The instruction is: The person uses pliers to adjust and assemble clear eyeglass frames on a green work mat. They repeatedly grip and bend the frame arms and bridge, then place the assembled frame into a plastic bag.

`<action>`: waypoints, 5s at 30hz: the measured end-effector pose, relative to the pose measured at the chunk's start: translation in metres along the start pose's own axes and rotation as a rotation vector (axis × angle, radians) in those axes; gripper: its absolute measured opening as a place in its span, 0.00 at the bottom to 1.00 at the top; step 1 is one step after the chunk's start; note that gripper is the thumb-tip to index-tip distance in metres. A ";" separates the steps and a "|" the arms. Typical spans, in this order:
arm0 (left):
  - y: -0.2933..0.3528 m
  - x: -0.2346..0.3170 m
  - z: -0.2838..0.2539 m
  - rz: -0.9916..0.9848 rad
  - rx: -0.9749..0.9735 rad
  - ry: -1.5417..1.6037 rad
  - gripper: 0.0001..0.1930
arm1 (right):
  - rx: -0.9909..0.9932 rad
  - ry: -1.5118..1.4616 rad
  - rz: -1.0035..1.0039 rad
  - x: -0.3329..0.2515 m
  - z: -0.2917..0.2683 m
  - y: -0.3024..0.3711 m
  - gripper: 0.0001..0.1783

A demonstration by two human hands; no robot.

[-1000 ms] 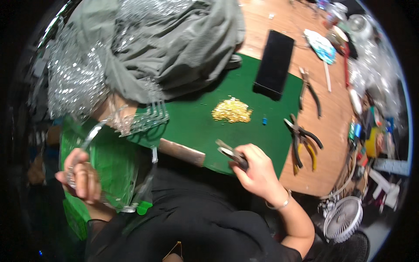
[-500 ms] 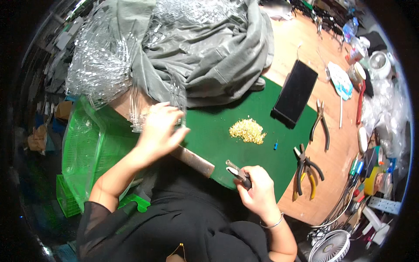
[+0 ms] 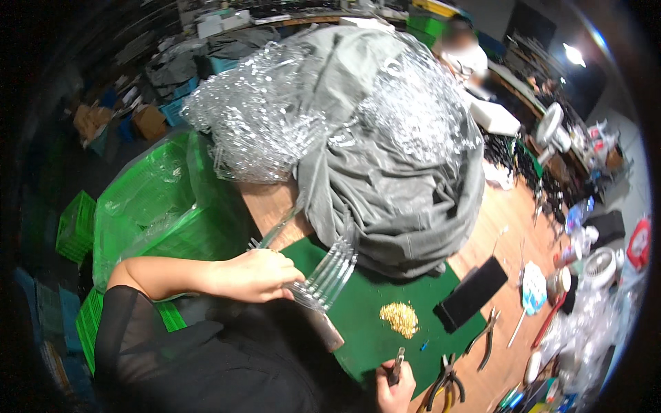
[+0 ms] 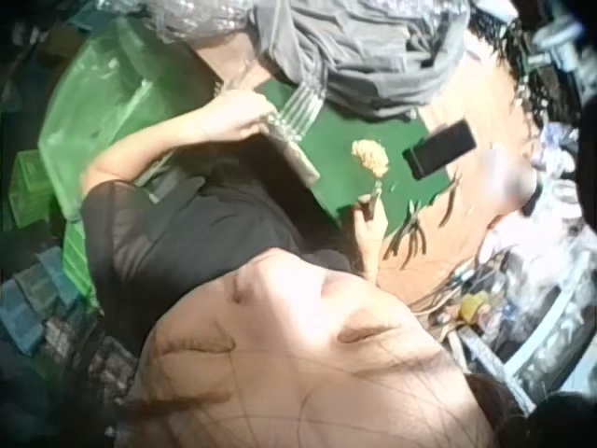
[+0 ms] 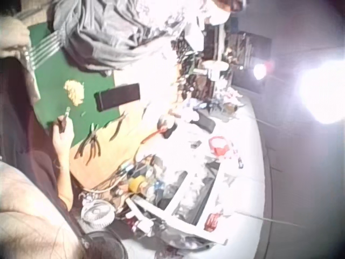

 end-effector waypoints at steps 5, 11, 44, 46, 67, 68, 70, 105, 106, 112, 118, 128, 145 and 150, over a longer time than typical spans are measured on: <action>-0.066 -0.020 -0.051 0.188 0.562 -0.562 0.14 | 0.062 0.018 0.079 0.015 0.011 -0.001 0.09; -0.151 -0.199 -0.069 -0.535 0.092 -1.128 0.18 | 0.037 0.061 0.078 0.007 0.018 -0.002 0.11; 0.080 -0.223 -0.017 -0.511 1.277 -0.216 0.40 | 0.085 0.296 -0.021 0.015 0.048 0.007 0.11; 0.077 -0.213 -0.030 -0.557 1.173 -0.371 0.39 | 0.114 0.278 -0.019 0.013 0.043 0.005 0.11; -0.040 -0.148 -0.089 -0.513 0.597 -0.900 0.30 | 0.385 0.010 -0.185 0.014 -0.004 0.009 0.09; -0.052 -0.139 -0.086 -0.507 0.639 -0.865 0.30 | 0.409 0.006 -0.217 0.012 -0.006 0.012 0.09; -0.087 -0.112 -0.070 -0.378 0.677 -0.818 0.30 | 0.438 0.002 -0.271 0.006 -0.008 0.014 0.09; -0.276 -0.091 0.075 -0.029 0.118 -0.027 0.20 | 0.806 -0.377 -0.305 0.054 0.007 0.033 0.08; -0.268 -0.090 0.064 0.069 0.237 -0.053 0.21 | 0.795 -0.404 -0.322 0.059 0.006 0.033 0.08; -0.189 -0.133 0.077 -0.123 0.222 -0.139 0.10 | 0.800 -0.445 -0.289 0.055 0.008 0.034 0.09; -0.168 -0.082 -0.016 -0.192 0.645 0.218 0.15 | 0.411 0.024 -0.285 0.021 -0.002 0.027 0.09; -0.021 0.023 -0.036 -0.279 0.481 1.737 0.21 | 0.040 0.889 -0.388 -0.009 0.051 -0.043 0.29; 0.007 0.077 0.064 -0.394 0.158 1.794 0.33 | 0.123 0.531 -0.120 0.016 0.033 -0.054 0.07; 0.007 0.070 0.064 -0.444 0.141 1.701 0.41 | 0.061 0.491 -0.035 0.018 0.035 -0.062 0.10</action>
Point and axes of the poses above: each hand's wrist, its own y-axis away from the middle knuckle, its own z-axis out of the palm, x = y × z, the point moved 5 cm from there along -y, towards the middle knuckle, and after that the axes turned 8 degrees about x, right-handed, at the moved point
